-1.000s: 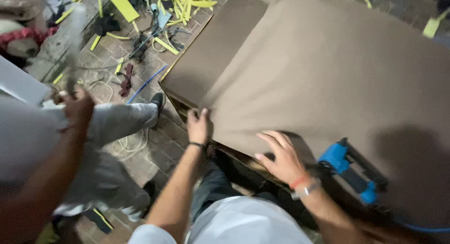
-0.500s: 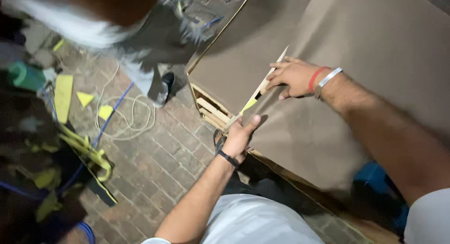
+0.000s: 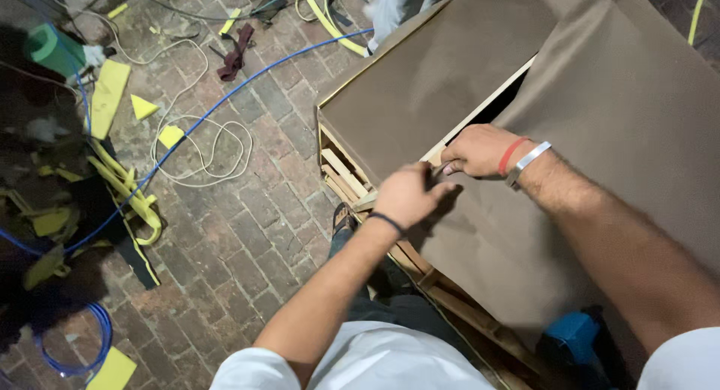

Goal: The person uses a pneumatic nail gun to staple yellow foam strips onto a wooden chair frame, positioning each strip along the rails. They then drape a large brown fabric panel over the frame, pull it taut, and staple the fabric edges to secure it over the foam.

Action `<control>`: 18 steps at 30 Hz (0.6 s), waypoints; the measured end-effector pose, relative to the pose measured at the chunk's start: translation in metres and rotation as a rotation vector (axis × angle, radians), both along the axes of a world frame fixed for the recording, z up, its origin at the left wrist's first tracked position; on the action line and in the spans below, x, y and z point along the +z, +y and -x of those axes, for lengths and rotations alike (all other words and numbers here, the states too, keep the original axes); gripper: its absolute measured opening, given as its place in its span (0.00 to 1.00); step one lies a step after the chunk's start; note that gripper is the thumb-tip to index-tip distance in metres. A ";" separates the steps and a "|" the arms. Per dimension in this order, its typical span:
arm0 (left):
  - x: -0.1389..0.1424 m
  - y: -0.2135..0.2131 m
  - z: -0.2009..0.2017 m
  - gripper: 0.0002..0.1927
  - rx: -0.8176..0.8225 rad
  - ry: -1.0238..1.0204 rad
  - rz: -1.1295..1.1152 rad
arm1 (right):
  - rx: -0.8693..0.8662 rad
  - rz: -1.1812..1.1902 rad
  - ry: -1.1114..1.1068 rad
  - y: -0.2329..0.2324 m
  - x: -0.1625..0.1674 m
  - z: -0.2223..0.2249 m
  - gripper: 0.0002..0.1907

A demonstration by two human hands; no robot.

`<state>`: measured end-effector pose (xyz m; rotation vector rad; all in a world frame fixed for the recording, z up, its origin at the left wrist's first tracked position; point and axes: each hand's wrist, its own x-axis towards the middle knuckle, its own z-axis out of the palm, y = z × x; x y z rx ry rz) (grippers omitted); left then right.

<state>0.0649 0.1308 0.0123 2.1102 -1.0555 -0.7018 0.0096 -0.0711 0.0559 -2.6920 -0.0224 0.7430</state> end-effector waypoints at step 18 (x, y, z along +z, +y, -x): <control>-0.039 -0.011 0.002 0.23 0.242 0.487 -0.200 | -0.107 -0.118 -0.304 -0.008 -0.033 0.009 0.07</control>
